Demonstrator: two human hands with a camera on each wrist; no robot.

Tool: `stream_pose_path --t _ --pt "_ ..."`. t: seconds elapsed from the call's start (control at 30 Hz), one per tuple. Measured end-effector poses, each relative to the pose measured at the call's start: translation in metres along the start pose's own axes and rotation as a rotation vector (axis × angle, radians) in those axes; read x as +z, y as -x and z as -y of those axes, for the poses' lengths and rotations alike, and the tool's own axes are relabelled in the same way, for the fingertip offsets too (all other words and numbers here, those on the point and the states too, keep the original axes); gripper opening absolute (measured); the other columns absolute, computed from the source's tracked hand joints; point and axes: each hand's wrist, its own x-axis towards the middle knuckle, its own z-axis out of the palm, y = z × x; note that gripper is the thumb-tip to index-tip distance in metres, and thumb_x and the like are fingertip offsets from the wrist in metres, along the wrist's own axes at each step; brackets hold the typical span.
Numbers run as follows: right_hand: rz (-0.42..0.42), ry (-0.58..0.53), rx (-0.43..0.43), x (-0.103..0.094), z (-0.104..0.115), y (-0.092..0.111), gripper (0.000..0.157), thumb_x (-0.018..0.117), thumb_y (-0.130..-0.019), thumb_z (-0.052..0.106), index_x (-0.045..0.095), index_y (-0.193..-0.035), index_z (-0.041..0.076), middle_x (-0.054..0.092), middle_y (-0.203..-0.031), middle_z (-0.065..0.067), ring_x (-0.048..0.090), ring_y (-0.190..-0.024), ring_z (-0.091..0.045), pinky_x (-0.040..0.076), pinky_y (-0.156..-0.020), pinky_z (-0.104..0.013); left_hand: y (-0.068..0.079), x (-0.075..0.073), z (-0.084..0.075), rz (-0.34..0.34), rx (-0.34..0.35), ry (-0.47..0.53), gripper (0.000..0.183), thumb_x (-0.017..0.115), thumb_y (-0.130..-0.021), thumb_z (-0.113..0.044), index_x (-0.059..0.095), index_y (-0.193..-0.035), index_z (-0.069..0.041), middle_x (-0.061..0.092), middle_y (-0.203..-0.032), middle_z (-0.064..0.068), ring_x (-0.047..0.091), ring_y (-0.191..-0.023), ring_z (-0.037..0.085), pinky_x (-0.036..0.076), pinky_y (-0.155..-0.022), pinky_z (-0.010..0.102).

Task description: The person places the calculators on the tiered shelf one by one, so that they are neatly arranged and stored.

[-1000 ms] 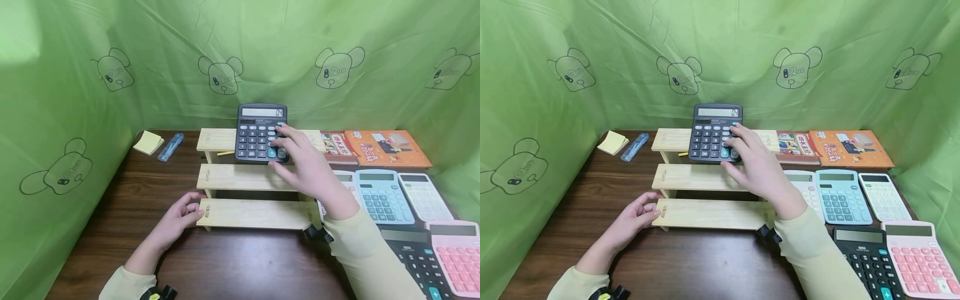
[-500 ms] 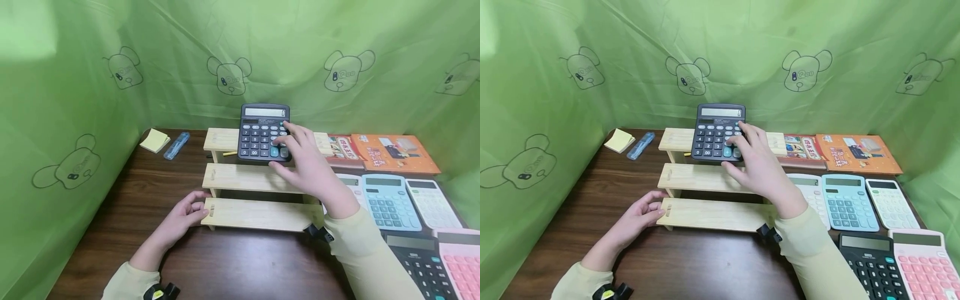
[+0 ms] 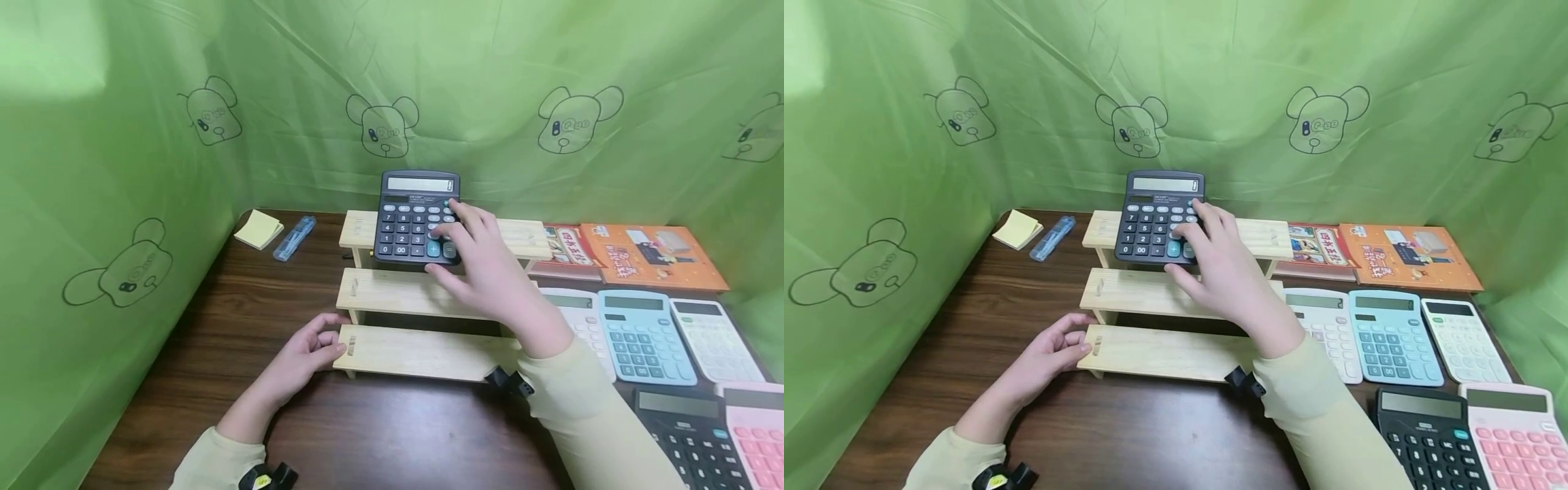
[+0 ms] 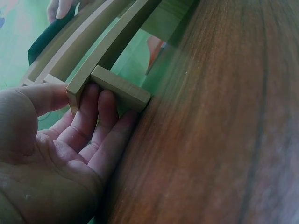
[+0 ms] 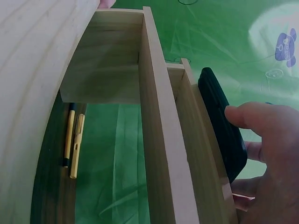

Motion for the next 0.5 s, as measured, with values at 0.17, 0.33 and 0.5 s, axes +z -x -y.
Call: stream_pose_path --t 0.17,0.33,0.5 --pt "0.039 0.039 0.002 0.004 0.007 -0.006 0.050 0.069 -0.087 0.042 0.053 -0.122 0.010 0.030 -0.151 -0.021 0.023 -0.138 -0.038 0.027 -0.107 -0.055 0.002 0.000 -0.001 -0.015 -0.016 -0.015 0.042 0.059 -0.098 -0.016 0.041 -0.135 -0.009 0.067 -0.101 0.019 0.064 -0.088 0.023 0.051 -0.074 0.031" --pt "0.048 0.058 -0.002 0.007 0.010 -0.010 0.049 0.066 -0.089 0.044 0.053 -0.123 0.011 0.029 -0.151 -0.022 0.023 -0.139 -0.038 0.026 -0.109 -0.053 0.002 0.000 -0.002 -0.026 -0.028 -0.033 0.041 0.060 -0.097 -0.018 0.043 -0.135 -0.012 0.067 -0.102 0.017 0.064 -0.088 0.024 0.051 -0.075 0.032" --pt "0.040 0.058 -0.003 0.008 0.012 -0.011 0.047 0.063 -0.091 0.045 0.054 -0.123 0.011 0.031 -0.151 -0.022 0.023 -0.139 -0.037 0.025 -0.109 -0.053 0.002 0.000 -0.002 -0.025 -0.016 -0.055 0.041 0.059 -0.098 -0.019 0.043 -0.134 -0.011 0.067 -0.102 0.017 0.065 -0.088 0.024 0.051 -0.075 0.032"
